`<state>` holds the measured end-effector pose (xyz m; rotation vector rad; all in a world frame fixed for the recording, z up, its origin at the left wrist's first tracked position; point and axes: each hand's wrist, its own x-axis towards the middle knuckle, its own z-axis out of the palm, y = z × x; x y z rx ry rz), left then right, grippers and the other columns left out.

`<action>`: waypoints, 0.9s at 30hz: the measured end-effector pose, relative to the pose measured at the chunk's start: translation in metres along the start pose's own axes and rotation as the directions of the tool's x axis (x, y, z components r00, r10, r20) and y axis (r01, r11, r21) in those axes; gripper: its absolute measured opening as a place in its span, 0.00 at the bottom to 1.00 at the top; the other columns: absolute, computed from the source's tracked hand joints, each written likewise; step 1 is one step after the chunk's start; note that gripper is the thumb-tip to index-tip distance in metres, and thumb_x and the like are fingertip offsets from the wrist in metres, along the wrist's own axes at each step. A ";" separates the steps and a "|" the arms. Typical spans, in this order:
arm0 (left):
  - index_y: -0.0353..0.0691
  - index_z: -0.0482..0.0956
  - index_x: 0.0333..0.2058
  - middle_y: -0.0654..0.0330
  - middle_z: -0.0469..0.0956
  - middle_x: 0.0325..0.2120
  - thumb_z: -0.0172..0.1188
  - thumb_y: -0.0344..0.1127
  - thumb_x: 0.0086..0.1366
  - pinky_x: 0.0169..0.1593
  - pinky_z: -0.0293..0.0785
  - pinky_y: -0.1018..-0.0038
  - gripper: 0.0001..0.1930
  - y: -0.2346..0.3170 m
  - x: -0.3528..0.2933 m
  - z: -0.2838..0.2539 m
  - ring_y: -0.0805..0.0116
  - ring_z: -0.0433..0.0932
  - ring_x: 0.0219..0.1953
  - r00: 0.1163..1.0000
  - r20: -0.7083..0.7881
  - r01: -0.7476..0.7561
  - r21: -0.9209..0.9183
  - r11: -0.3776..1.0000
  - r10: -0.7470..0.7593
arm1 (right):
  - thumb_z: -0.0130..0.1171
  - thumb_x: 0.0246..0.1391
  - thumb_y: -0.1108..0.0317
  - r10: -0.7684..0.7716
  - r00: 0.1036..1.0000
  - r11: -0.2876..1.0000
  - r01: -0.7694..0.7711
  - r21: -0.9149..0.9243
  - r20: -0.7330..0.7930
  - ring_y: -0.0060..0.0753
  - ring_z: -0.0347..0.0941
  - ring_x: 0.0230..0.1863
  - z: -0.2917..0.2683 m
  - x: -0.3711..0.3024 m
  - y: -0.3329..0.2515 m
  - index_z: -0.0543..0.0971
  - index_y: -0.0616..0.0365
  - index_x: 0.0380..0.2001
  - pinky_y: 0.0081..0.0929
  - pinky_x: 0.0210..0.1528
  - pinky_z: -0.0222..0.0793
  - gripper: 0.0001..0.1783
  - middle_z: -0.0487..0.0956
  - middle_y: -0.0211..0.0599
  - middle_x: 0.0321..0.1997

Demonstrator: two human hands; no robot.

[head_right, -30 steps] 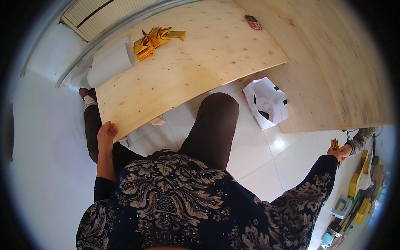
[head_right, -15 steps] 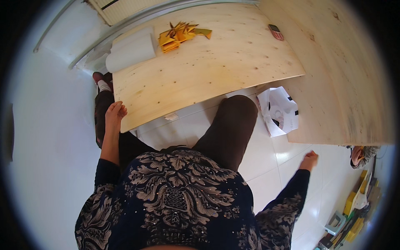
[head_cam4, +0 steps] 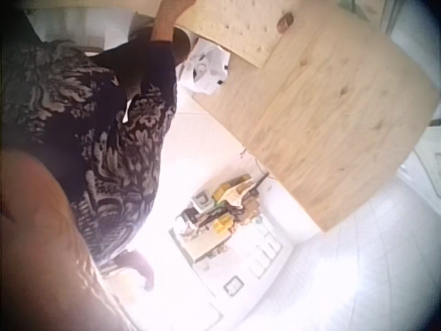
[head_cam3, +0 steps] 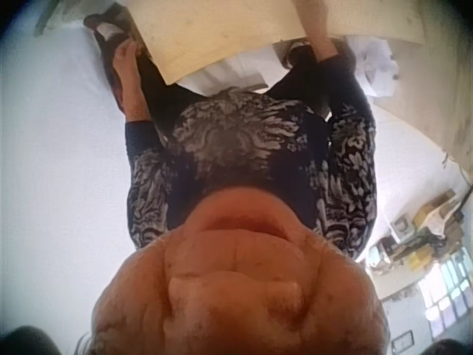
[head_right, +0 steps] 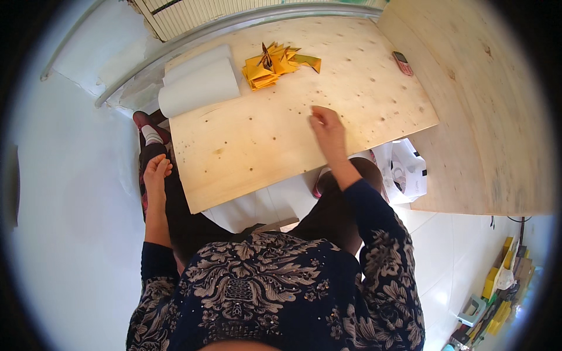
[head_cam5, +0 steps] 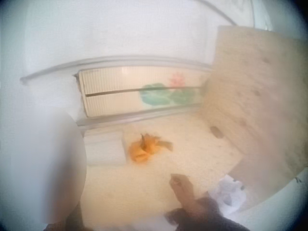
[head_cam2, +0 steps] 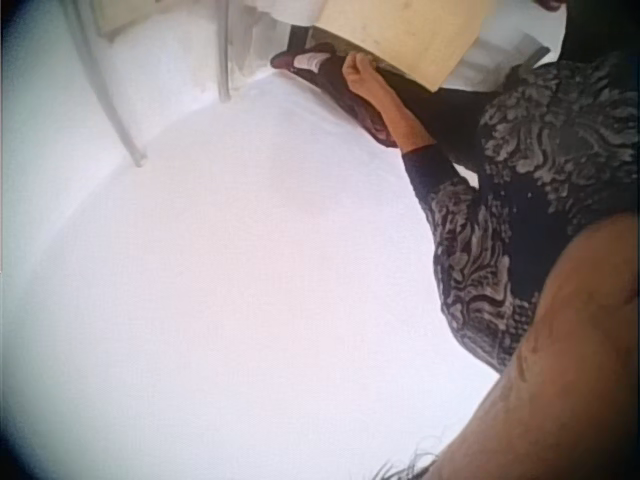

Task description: The person folds sheets of gold-colored paper into small triangular packets by hand, then stacks them on a wooden table. They repeatedly pick up new sheets, fold them, and add them to the growing pile.

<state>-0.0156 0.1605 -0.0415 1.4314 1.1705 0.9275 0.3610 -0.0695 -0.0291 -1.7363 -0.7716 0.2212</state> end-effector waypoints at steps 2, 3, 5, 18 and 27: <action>0.32 0.75 0.43 0.62 0.77 0.32 0.58 0.31 0.61 0.35 0.70 0.83 0.13 -0.008 0.001 -0.004 0.78 0.76 0.30 0.999 -0.023 0.033 -0.007 0.999 -0.033 | 0.66 0.43 0.68 -0.483 0.874 0.801 0.466 -0.374 0.055 0.40 0.70 0.53 0.047 0.017 -0.012 0.76 0.52 0.47 0.35 0.53 0.67 0.24 0.74 0.39 0.50; 0.31 0.75 0.43 0.62 0.77 0.32 0.57 0.31 0.61 0.35 0.70 0.83 0.13 -0.011 0.002 -0.004 0.78 0.76 0.30 0.999 -0.015 0.032 -0.027 0.999 -0.032 | 0.68 0.37 0.68 -0.597 0.796 0.694 0.574 -0.434 0.099 0.47 0.62 0.61 0.070 0.028 -0.016 0.75 0.50 0.49 0.47 0.62 0.56 0.29 0.69 0.41 0.57; 0.31 0.75 0.43 0.61 0.77 0.32 0.57 0.30 0.62 0.35 0.70 0.83 0.12 -0.015 0.002 -0.003 0.77 0.76 0.30 0.999 -0.012 0.035 -0.055 0.998 -0.036 | 0.63 0.41 0.69 -0.627 0.741 0.566 0.644 -0.515 0.238 0.50 0.54 0.67 0.116 0.056 -0.024 0.73 0.52 0.52 0.53 0.66 0.45 0.29 0.63 0.45 0.62; 0.33 0.76 0.42 0.61 0.78 0.31 0.56 0.31 0.63 0.36 0.71 0.82 0.11 -0.039 0.025 0.002 0.77 0.76 0.31 0.987 -0.053 0.147 -0.103 0.984 -0.154 | 0.44 0.55 0.64 -0.459 0.768 0.114 0.549 -0.828 0.446 0.50 0.49 0.69 0.185 0.181 0.059 0.75 0.49 0.51 0.58 0.67 0.35 0.20 0.62 0.41 0.65; 0.34 0.78 0.39 0.60 0.78 0.30 0.59 0.30 0.58 0.41 0.71 0.77 0.10 -0.004 0.079 0.011 0.70 0.76 0.34 0.951 -0.028 -0.271 0.402 0.875 0.307 | 0.59 0.51 0.62 -0.629 0.718 0.451 0.649 -0.612 0.298 0.47 0.58 0.65 0.121 0.194 0.018 0.72 0.52 0.53 0.48 0.66 0.49 0.24 0.64 0.44 0.64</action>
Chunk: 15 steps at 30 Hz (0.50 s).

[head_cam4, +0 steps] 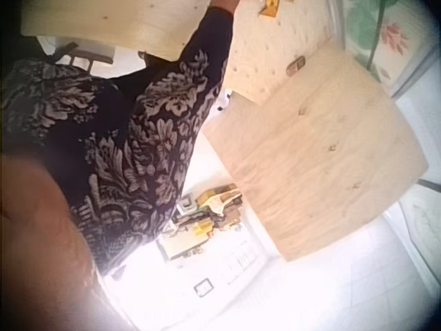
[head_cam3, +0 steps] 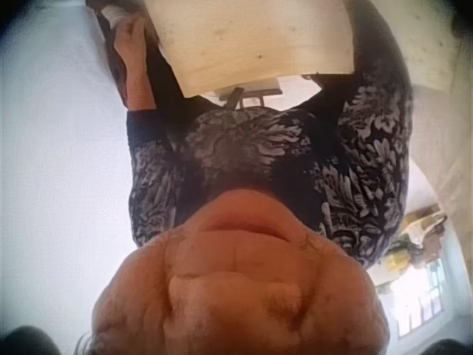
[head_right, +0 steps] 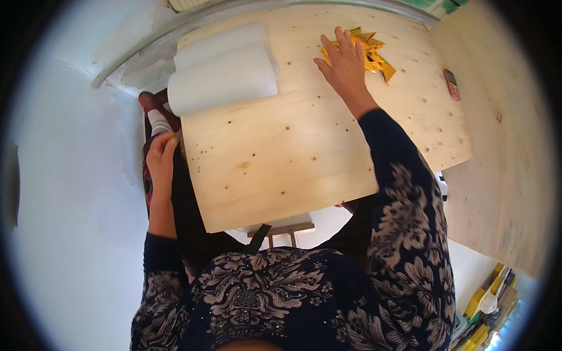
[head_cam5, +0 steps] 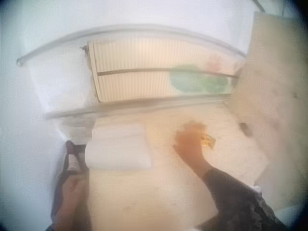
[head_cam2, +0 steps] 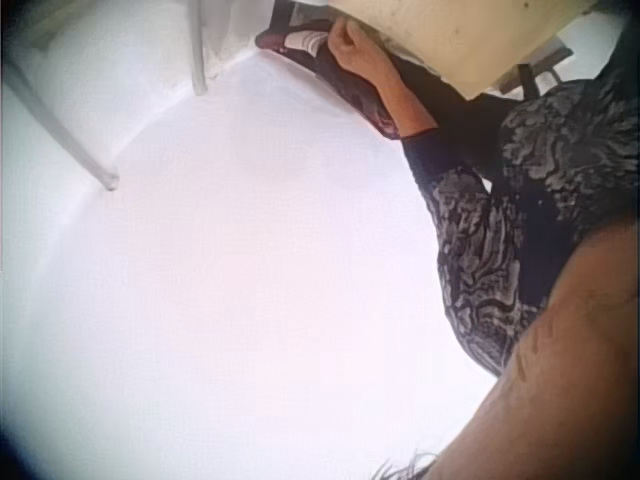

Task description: The person folds sheets of gold-colored paper into small triangular packets by hand, then stacks them on a wooden table. They repeatedly pick up new sheets, fold them, and add them to the growing pile.

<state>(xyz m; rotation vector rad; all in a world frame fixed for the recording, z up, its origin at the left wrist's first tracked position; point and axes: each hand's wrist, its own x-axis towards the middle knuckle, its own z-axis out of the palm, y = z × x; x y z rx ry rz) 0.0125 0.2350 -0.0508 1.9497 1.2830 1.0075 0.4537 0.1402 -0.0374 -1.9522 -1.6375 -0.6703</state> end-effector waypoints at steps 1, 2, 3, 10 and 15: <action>0.35 0.78 0.40 0.57 0.78 0.34 0.61 0.31 0.57 0.42 0.71 0.75 0.12 0.006 0.010 0.003 0.66 0.77 0.36 0.997 0.027 -0.072 0.039 0.997 0.071 | 0.61 0.51 0.62 0.036 0.999 0.985 -0.030 0.171 -0.035 0.48 0.59 0.64 -0.018 -0.007 -0.016 0.72 0.54 0.54 0.46 0.65 0.50 0.26 0.64 0.45 0.64; 0.36 0.78 0.40 0.57 0.77 0.36 0.62 0.31 0.55 0.44 0.71 0.72 0.12 0.014 0.020 0.011 0.63 0.76 0.39 0.982 0.057 -0.189 0.161 0.969 0.182 | 0.61 0.51 0.64 0.098 0.995 0.928 -0.102 0.358 0.027 0.47 0.61 0.63 -0.039 -0.022 -0.034 0.71 0.56 0.54 0.41 0.64 0.53 0.26 0.66 0.46 0.62; 0.38 0.78 0.40 0.57 0.76 0.38 0.64 0.31 0.54 0.46 0.70 0.69 0.13 0.023 0.030 0.020 0.60 0.75 0.42 0.951 0.097 -0.309 0.250 0.918 0.294 | 0.61 0.51 0.66 0.124 0.989 0.838 -0.149 0.525 0.082 0.45 0.63 0.62 -0.059 -0.042 -0.056 0.71 0.59 0.53 0.36 0.63 0.57 0.25 0.68 0.47 0.61; 0.45 0.80 0.41 0.59 0.73 0.48 0.63 0.27 0.51 0.57 0.63 0.61 0.16 0.089 0.057 0.113 0.57 0.68 0.55 0.660 0.334 -0.747 0.199 0.634 0.673 | 0.58 0.55 0.69 0.301 0.726 0.263 -0.686 0.678 0.618 0.25 0.78 0.39 -0.107 -0.125 -0.128 0.75 0.61 0.48 0.21 0.45 0.71 0.17 0.81 0.38 0.38; 0.46 0.80 0.39 0.58 0.64 0.59 0.56 0.26 0.54 0.66 0.51 0.58 0.13 0.119 0.068 0.160 0.56 0.56 0.64 0.387 0.588 -0.922 0.260 0.287 0.711 | 0.57 0.56 0.69 0.304 0.778 0.253 -0.622 0.741 0.549 0.24 0.76 0.34 -0.091 -0.112 -0.107 0.76 0.64 0.45 0.21 0.38 0.71 0.14 0.80 0.38 0.36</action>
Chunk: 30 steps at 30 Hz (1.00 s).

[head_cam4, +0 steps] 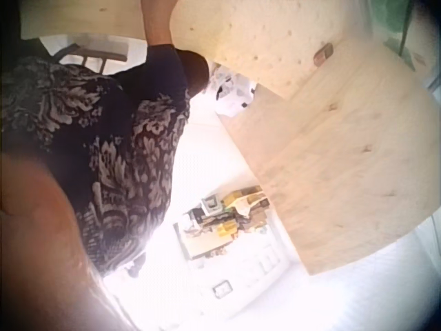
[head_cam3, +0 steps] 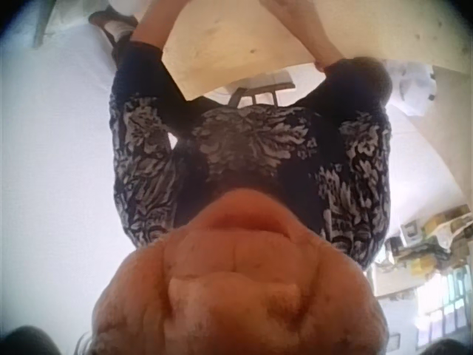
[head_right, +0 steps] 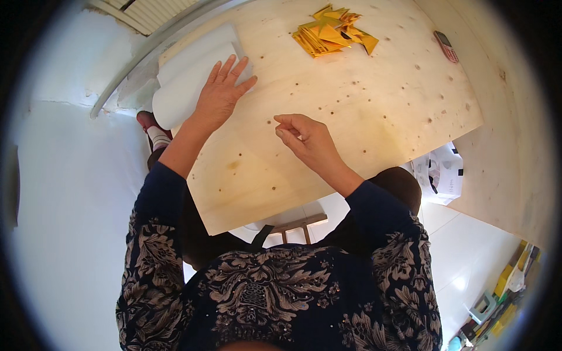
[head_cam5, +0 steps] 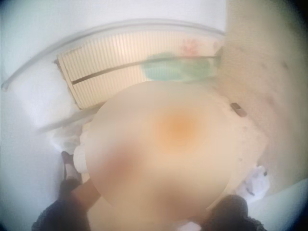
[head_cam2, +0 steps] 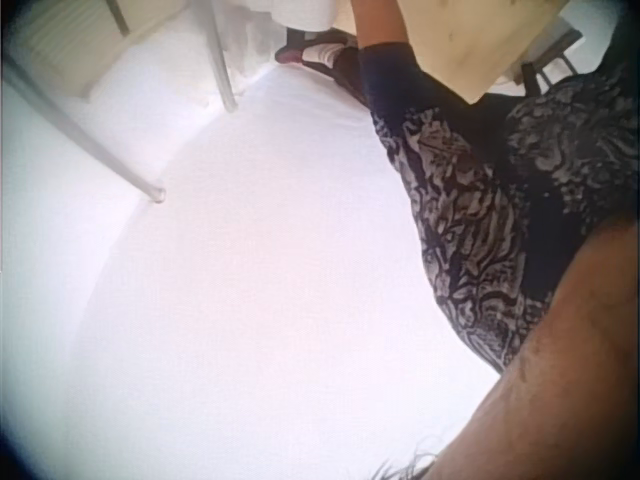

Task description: The person folds sheets of gold-colored paper into small triangular packets by hand, then stacks them on a wooden table. They repeatedly pick up new sheets, fold them, and add them to the growing pile.

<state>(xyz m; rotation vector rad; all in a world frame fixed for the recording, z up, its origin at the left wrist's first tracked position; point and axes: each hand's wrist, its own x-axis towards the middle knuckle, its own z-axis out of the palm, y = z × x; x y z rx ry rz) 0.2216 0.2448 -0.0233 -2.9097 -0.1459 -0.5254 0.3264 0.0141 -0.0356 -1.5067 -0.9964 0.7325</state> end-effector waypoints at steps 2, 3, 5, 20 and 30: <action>0.45 0.80 0.35 0.58 0.61 0.61 0.55 0.26 0.54 0.68 0.47 0.58 0.10 0.000 0.013 0.002 0.56 0.53 0.66 0.989 0.123 -0.085 0.030 0.996 0.080 | 0.57 0.57 0.68 0.114 0.993 0.994 -0.114 -0.003 -0.007 0.24 0.75 0.33 -0.004 0.001 0.000 0.76 0.64 0.44 0.20 0.37 0.71 0.14 0.80 0.38 0.35; 0.44 0.80 0.32 0.58 0.61 0.62 0.55 0.26 0.54 0.68 0.46 0.58 0.08 -0.004 0.019 0.001 0.56 0.52 0.67 0.974 0.210 -0.102 0.062 0.993 0.087 | 0.57 0.57 0.68 0.081 0.997 0.997 -0.080 0.010 -0.012 0.23 0.75 0.33 -0.006 0.001 0.000 0.77 0.64 0.44 0.20 0.38 0.71 0.14 0.80 0.37 0.34; 0.43 0.78 0.27 0.57 0.61 0.62 0.56 0.26 0.54 0.69 0.44 0.58 0.04 -0.010 0.029 -0.005 0.56 0.51 0.67 0.949 0.301 -0.122 0.070 0.990 0.096 | 0.57 0.57 0.69 0.078 0.997 0.997 -0.078 0.023 -0.022 0.23 0.75 0.32 -0.008 0.001 0.001 0.77 0.64 0.44 0.20 0.38 0.71 0.14 0.79 0.37 0.33; 0.48 0.73 0.49 0.53 0.62 0.60 0.64 0.34 0.53 0.67 0.46 0.56 0.23 0.100 0.017 -0.069 0.52 0.55 0.65 0.985 0.155 0.010 -0.464 0.886 0.070 | 0.62 0.52 0.65 0.265 0.963 0.835 -0.258 0.487 0.055 0.27 0.76 0.37 0.001 0.002 0.015 0.74 0.64 0.40 0.24 0.39 0.77 0.16 0.75 0.35 0.34; 0.41 0.59 0.61 0.51 0.55 0.63 0.71 0.34 0.41 0.66 0.44 0.50 0.46 0.135 -0.147 -0.053 0.51 0.51 0.66 0.973 -0.130 0.213 0.189 0.959 -0.190 | 0.54 0.55 0.71 0.543 0.821 0.506 -0.490 0.710 0.179 0.42 0.77 0.36 0.022 -0.091 0.020 0.68 0.66 0.47 0.36 0.40 0.79 0.17 0.74 0.45 0.43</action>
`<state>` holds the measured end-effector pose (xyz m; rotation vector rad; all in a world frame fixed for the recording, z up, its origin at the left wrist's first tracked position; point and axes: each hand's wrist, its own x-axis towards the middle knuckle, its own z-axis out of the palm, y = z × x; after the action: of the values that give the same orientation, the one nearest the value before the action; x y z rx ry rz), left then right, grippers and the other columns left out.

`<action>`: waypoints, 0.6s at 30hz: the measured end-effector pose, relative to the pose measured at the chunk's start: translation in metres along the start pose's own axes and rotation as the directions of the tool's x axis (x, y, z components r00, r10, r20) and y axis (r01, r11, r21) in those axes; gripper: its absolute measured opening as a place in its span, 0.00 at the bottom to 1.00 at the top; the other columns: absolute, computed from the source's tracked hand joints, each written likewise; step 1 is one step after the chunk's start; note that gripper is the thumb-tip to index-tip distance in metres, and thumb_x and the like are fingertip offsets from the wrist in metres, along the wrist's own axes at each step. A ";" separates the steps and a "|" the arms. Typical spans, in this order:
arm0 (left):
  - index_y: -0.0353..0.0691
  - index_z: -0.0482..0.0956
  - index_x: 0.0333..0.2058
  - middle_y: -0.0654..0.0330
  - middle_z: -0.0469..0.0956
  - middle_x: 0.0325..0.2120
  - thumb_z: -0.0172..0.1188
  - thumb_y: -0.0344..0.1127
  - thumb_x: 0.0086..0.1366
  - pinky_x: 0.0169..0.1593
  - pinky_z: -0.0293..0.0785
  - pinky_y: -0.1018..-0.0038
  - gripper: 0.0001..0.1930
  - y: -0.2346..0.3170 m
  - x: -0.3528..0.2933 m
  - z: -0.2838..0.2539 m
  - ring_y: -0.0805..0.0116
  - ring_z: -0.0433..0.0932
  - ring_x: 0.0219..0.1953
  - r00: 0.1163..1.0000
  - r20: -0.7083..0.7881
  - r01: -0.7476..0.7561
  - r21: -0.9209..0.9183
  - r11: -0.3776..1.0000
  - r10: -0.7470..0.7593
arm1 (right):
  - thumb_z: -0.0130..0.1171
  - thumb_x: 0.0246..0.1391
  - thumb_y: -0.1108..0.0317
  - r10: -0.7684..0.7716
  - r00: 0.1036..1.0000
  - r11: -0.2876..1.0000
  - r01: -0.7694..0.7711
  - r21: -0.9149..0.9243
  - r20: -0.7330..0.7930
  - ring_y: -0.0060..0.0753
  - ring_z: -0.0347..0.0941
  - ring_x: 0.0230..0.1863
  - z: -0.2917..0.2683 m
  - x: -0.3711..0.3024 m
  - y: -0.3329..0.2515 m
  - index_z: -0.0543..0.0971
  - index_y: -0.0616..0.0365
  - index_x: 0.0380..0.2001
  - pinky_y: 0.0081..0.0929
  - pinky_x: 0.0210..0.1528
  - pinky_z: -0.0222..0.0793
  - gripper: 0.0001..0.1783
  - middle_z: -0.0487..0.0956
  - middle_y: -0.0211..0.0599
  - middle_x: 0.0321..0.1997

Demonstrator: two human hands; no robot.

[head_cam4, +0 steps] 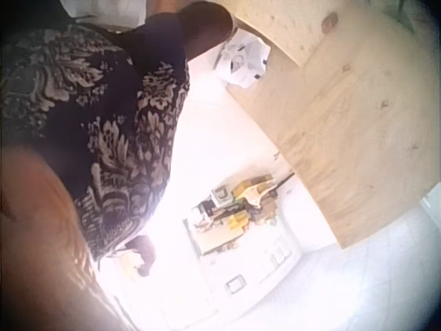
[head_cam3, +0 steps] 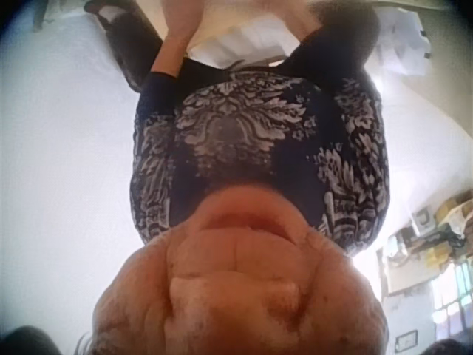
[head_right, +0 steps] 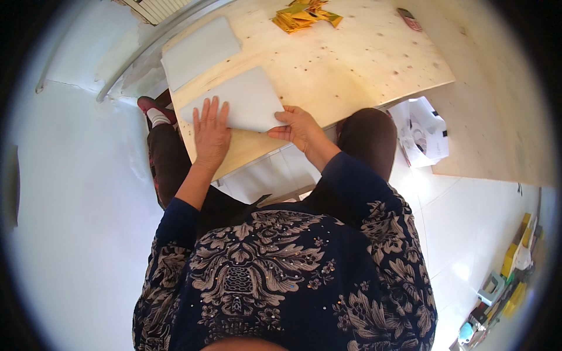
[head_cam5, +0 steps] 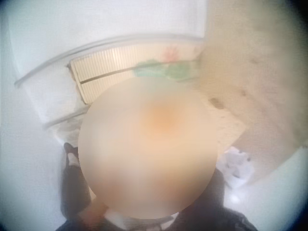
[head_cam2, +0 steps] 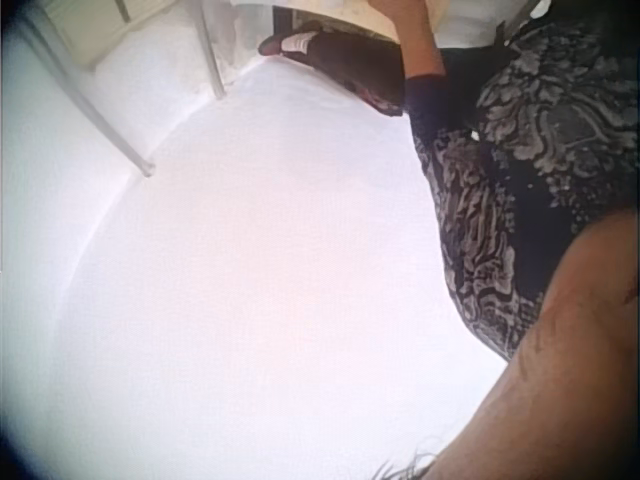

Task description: The person folds sheets of gold-colored paper into small triangular packets by hand, then stacks them on a wooden table. They repeatedly pick up new sheets, fold them, and add them to the growing pile.

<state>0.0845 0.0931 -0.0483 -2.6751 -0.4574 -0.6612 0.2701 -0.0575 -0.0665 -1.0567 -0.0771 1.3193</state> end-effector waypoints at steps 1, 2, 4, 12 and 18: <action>0.41 0.59 0.60 0.50 0.55 0.63 0.71 0.34 0.41 0.66 0.44 0.50 0.45 -0.004 -0.010 -0.002 0.51 0.52 0.66 0.999 0.022 0.046 -0.071 0.996 -0.044 | 0.55 0.54 0.71 -0.008 1.000 1.000 0.007 0.025 0.010 0.42 0.77 0.36 -0.002 -0.008 0.007 0.68 0.66 0.47 0.37 0.41 0.79 0.17 0.74 0.45 0.43; 0.40 0.59 0.60 0.50 0.55 0.63 0.70 0.34 0.42 0.66 0.44 0.50 0.45 -0.007 -0.019 -0.007 0.50 0.52 0.66 0.998 -0.002 0.061 -0.135 0.989 -0.062 | 0.55 0.54 0.72 -0.014 1.000 0.999 0.014 0.042 -0.007 0.43 0.77 0.36 -0.004 -0.015 0.010 0.68 0.66 0.47 0.38 0.41 0.79 0.18 0.74 0.46 0.43; 0.40 0.59 0.60 0.50 0.56 0.63 0.70 0.35 0.44 0.66 0.44 0.50 0.44 0.003 -0.027 -0.020 0.50 0.52 0.66 0.997 -0.032 0.054 -0.286 0.957 -0.065 | 0.55 0.54 0.72 -0.056 0.998 0.992 0.057 0.113 -0.015 0.44 0.77 0.37 0.000 -0.028 0.018 0.67 0.67 0.49 0.38 0.42 0.79 0.19 0.73 0.46 0.43; 0.40 0.65 0.55 0.52 0.63 0.58 0.66 0.29 0.44 0.66 0.46 0.50 0.35 0.044 -0.010 -0.041 0.51 0.56 0.64 0.973 -0.205 0.044 -0.286 0.957 -0.106 | 0.56 0.52 0.74 -0.175 0.984 0.976 0.168 0.140 0.041 0.46 0.77 0.37 0.045 -0.055 0.031 0.59 0.68 0.55 0.38 0.39 0.80 0.28 0.72 0.48 0.45; 0.42 0.76 0.39 0.60 0.73 0.45 0.61 0.22 0.43 0.65 0.49 0.51 0.20 -0.005 -0.051 -0.045 0.59 0.66 0.58 0.988 -0.128 0.055 -0.232 0.971 -0.087 | 0.58 0.52 0.71 -0.240 0.971 0.969 0.240 -0.051 -0.001 0.42 0.77 0.37 0.016 -0.069 0.030 0.54 0.67 0.60 0.38 0.38 0.79 0.35 0.72 0.50 0.46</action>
<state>0.0227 0.0681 -0.0353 -2.8107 -0.4672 -0.9670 0.2170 -0.1071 -0.0426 -1.0596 -0.2281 1.0989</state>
